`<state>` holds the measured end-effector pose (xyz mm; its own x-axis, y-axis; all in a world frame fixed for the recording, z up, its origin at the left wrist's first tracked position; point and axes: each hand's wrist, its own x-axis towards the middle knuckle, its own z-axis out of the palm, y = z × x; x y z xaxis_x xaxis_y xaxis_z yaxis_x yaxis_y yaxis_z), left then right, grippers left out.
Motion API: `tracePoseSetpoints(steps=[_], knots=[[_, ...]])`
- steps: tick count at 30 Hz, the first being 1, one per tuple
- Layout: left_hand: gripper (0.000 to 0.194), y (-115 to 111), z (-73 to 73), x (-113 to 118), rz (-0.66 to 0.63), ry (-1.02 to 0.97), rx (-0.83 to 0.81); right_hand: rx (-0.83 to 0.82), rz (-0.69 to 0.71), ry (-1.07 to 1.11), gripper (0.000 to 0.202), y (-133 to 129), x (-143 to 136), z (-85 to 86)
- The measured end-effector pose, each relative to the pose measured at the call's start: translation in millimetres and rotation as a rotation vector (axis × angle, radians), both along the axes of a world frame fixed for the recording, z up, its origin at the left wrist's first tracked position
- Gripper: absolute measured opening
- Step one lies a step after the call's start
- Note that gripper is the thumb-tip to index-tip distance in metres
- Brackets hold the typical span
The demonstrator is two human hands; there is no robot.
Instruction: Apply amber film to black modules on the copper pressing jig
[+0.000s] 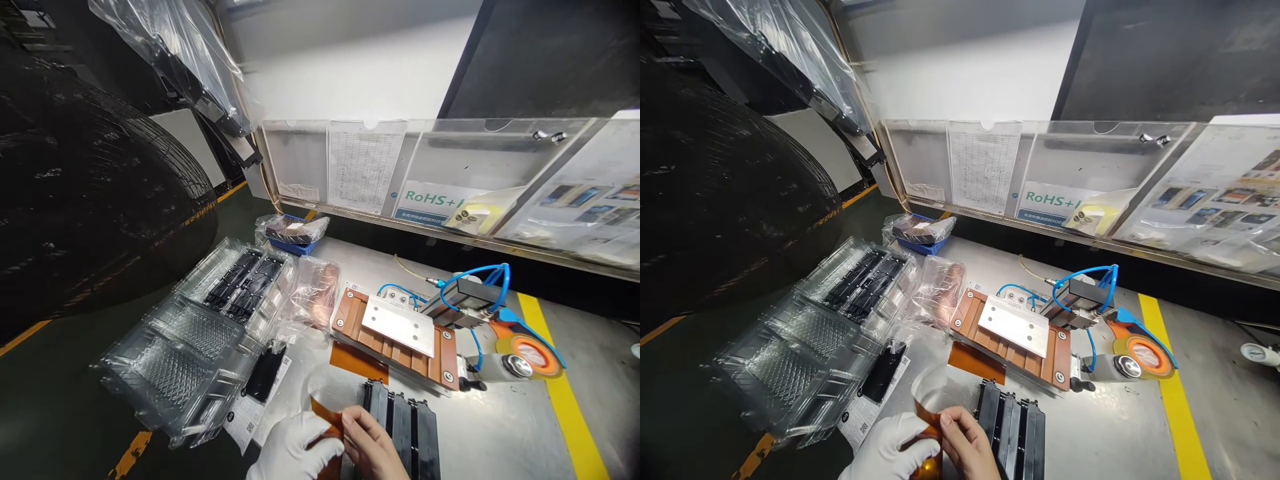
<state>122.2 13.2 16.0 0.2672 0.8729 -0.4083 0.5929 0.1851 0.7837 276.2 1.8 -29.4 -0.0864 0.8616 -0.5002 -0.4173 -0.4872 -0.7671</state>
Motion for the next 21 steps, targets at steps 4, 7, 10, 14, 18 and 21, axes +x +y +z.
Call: tracePoseSetpoints(steps=[4, 7, 10, 14, 18, 21], knots=[[0.027, -8.5, -10.6, -4.0, 0.224, -0.161, -0.104, -0.134, -0.159, 0.13, 0.037, 7.7, 15.2, -7.7], [0.045, -16.7, -28.7, -14.1, 0.5, -0.362, -0.234, -0.217, -0.324, 0.238, 0.04, 16.6, 41.9, -6.7], [0.057, -23.5, -53.6, -33.4, 0.678, -0.41, -0.253, -0.301, -0.607, 0.323, 0.033, 23.6, 74.5, 1.0], [0.069, -31.3, -92.0, -63.2, 0.702, -0.286, -0.294, -0.249, -0.815, 0.203, 0.017, 29.0, 111.3, 13.8], [0.074, -32.6, -119.0, -81.8, 0.644, -0.129, -0.374, -0.075, -0.768, -0.008, 0.033, 34.1, 133.5, 19.8], [0.062, -22.9, -117.3, -90.2, 0.567, -0.038, -0.357, -0.074, -0.606, -0.259, 0.053, 37.7, 138.8, 22.1]])
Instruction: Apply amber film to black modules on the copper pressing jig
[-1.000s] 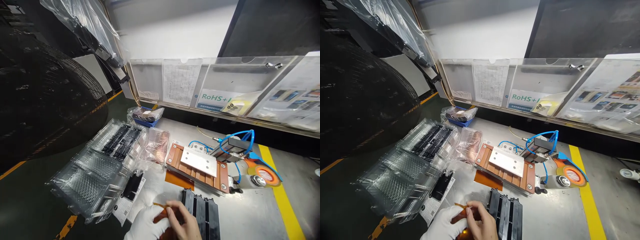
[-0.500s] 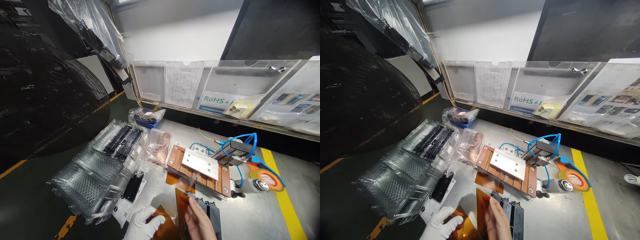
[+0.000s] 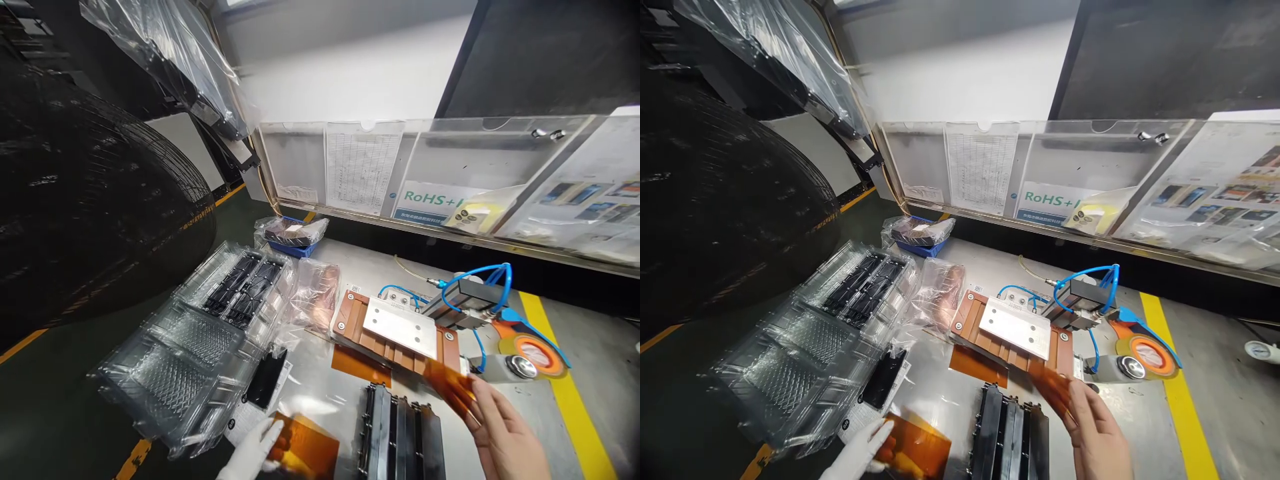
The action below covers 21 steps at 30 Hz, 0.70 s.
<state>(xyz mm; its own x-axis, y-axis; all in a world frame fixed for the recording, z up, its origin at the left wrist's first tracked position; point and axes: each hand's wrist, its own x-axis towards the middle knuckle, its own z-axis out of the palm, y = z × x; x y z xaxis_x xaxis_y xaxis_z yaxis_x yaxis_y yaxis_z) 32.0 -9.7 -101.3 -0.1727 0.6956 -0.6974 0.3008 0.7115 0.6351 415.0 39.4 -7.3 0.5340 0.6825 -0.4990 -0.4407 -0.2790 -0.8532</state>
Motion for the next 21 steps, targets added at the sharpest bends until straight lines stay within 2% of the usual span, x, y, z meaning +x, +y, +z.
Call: tracePoseSetpoints(steps=[3, 5, 6, 8, 11, 14, 17, 19, 21], knots=[[0.044, 18.5, 27.8, 0.8, -0.173, 0.19, 0.179, -0.121, 0.26, -0.202, 0.058, 0.9, -6.4, 5.4], [0.033, 32.9, 57.0, 14.1, -0.402, 0.363, 0.357, -0.092, 0.509, -0.237, 0.051, 0.0, -17.8, 8.9], [0.029, 39.9, 72.8, 25.1, -0.465, 0.351, 0.402, -0.055, 0.629, -0.241, 0.047, -0.7, -25.1, 9.7], [0.026, 52.5, 102.6, 53.3, -0.55, 0.154, 0.374, 0.018, 0.827, -0.263, 0.041, -1.9, -40.7, 9.1], [0.024, 67.3, 134.4, 95.9, -0.686, -0.081, 0.399, 0.052, 1.0, -0.3, 0.039, -3.4, -60.0, 5.8], [0.018, 76.2, 146.6, 121.5, -0.831, -0.049, 0.46, 0.043, 1.031, -0.295, 0.039, -4.0, -68.3, 5.4], [0.018, 80.6, 144.8, 129.1, -0.924, 0.091, 0.487, 0.039, 1.045, -0.144, 0.04, -4.8, -63.4, 7.4], [0.018, 83.5, 140.4, 128.6, -0.923, 0.125, 0.514, 0.028, 1.053, 0.004, 0.045, -6.6, -52.9, 7.3], [0.018, 88.6, 136.0, 126.8, -0.805, 0.055, 0.495, 0.008, 0.999, 0.048, 0.049, -9.6, -38.1, 4.6]])
